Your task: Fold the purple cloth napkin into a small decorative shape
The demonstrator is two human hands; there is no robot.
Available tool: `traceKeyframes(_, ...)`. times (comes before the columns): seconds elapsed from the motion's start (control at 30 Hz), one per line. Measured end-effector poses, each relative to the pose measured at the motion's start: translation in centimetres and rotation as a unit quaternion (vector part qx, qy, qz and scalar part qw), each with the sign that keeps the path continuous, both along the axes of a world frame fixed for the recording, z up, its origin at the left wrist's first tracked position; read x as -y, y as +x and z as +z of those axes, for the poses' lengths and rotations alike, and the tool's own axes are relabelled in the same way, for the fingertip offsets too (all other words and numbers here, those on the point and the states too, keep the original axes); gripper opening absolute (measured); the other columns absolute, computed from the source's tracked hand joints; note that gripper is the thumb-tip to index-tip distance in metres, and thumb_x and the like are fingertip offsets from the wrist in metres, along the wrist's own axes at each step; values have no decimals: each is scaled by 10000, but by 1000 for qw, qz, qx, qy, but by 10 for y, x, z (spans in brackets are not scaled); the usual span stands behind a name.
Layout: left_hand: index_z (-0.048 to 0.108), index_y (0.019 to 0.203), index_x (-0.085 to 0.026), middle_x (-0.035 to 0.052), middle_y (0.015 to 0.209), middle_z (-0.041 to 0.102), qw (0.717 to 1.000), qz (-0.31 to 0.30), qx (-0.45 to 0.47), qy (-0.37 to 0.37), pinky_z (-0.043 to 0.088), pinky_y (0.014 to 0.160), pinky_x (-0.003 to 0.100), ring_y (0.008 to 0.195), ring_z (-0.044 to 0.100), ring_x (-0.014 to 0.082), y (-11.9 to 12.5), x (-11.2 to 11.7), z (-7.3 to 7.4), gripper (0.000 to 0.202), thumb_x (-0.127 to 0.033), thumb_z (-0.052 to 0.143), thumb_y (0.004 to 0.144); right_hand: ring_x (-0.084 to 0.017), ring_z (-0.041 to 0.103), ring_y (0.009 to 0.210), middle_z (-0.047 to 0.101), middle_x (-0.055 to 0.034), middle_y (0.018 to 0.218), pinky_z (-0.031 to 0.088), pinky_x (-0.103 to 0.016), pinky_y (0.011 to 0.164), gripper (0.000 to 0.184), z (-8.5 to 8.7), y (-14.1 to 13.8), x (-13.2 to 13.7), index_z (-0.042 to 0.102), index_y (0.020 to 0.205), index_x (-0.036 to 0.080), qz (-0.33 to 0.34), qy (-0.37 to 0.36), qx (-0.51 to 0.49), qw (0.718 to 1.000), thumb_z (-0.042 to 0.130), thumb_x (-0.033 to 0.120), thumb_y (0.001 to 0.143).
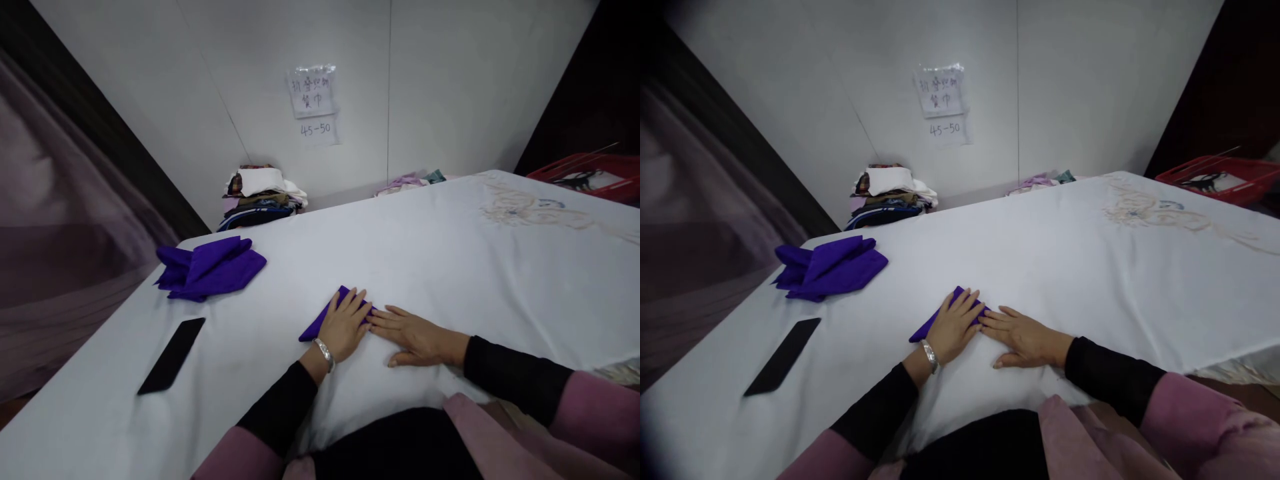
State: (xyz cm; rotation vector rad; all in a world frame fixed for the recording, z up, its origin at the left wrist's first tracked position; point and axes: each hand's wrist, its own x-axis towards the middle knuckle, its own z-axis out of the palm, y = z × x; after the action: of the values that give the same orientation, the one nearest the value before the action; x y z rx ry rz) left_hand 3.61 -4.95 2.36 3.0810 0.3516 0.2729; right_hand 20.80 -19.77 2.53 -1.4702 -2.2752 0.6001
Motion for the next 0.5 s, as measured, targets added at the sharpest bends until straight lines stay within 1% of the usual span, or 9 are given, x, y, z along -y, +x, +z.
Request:
traceKeyframes(0.07, 345, 1352, -258, 44, 1461, 310, 999, -23, -26, -32, 185, 1080, 499, 1351, 213, 233, 5, -2, -6, 459, -409, 336, 918, -227, 168, 1362, 247, -54, 1480, 133, -493, 1095, 638, 1, 6, 2, 300, 1395, 269, -32, 1, -48, 998, 489, 524, 842)
traceKeyframes(0.13, 315, 1370, -255, 55, 1465, 300, 998, -16, -39, -50, 186, 1077, 514, 1354, 209, 236, 7, -3, -12, 479, -429, 311, 923, -225, 255, 1336, 308, -40, 1458, 249, -463, 1067, 518, 2, 16, 4, 421, 1331, 275, -138, 34, -122, 982, 459, 499, 865)
traceKeyframes(0.2, 300, 1379, -257, 56, 1471, 285, 997, -18, -40, -57, 165, 1083, 522, 1358, 196, 241, 7, -5, -14, 499, -455, 305, 921, -233, 441, 1217, 489, -67, 1332, 389, -426, 974, 419, 0, 26, 8, 557, 1202, 242, -272, 58, -198, 940, 437, 478, 876)
traceKeyframes(0.23, 299, 1381, -256, 58, 1473, 281, 997, -20, -40, -60, 156, 1085, 525, 1360, 191, 245, 7, -5, -14, 518, -482, 308, 914, -234, 538, 1099, 587, -80, 1206, 454, -406, 889, 391, -1, 30, 9, 605, 1122, 221, -324, 48, -229, 917, 440, 472, 873)
traceKeyframes(0.27, 297, 1383, -252, 61, 1474, 276, 997, -22, -40, -62, 150, 1086, 529, 1360, 187, 250, 6, -6, -14, 545, -512, 314, 904, -225, 605, 955, 654, -82, 1053, 498, -378, 785, 371, -3, 33, 11, 632, 1049, 200, -358, 22, -254, 898, 448, 466, 867)
traceKeyframes(0.3, 294, 1385, -247, 66, 1476, 270, 997, -23, -41, -65, 146, 1086, 532, 1361, 182, 255, 6, -6, -13, 573, -539, 320, 893, -207, 629, 810, 678, -71, 901, 510, -345, 678, 355, -5, 33, 12, 642, 995, 184, -373, -16, -272, 887, 454, 455, 862)
traceKeyframes(0.37, 293, 1387, -240, 71, 1478, 266, 996, -23, -43, -69, 142, 1086, 536, 1362, 178, 260, 6, -6, -12, 597, -560, 325, 883, -164, 595, 615, 648, -33, 706, 472, -285, 537, 310, -7, 29, 13, 639, 937, 169, -367, -82, -288, 881, 466, 412, 855)
traceKeyframes(0.43, 295, 1386, -243, 71, 1474, 274, 996, -21, -43, -73, 142, 1085, 534, 1361, 183, 256, 6, -6, -11, 575, -539, 323, 893, -140, 559, 570, 627, -17, 682, 442, -263, 516, 250, -6, 20, 13, 632, 925, 173, -341, -94, -272, 895, 473, 350, 848)
traceKeyframes(0.5, 299, 1383, -248, 70, 1470, 284, 996, -21, -40, -73, 145, 1084, 530, 1359, 190, 251, 7, -6, -12, 545, -504, 331, 904, -142, 564, 634, 640, -26, 783, 450, -269, 570, 215, -1, 11, 12, 625, 959, 188, -308, -59, -227, 922, 482, 289, 834)
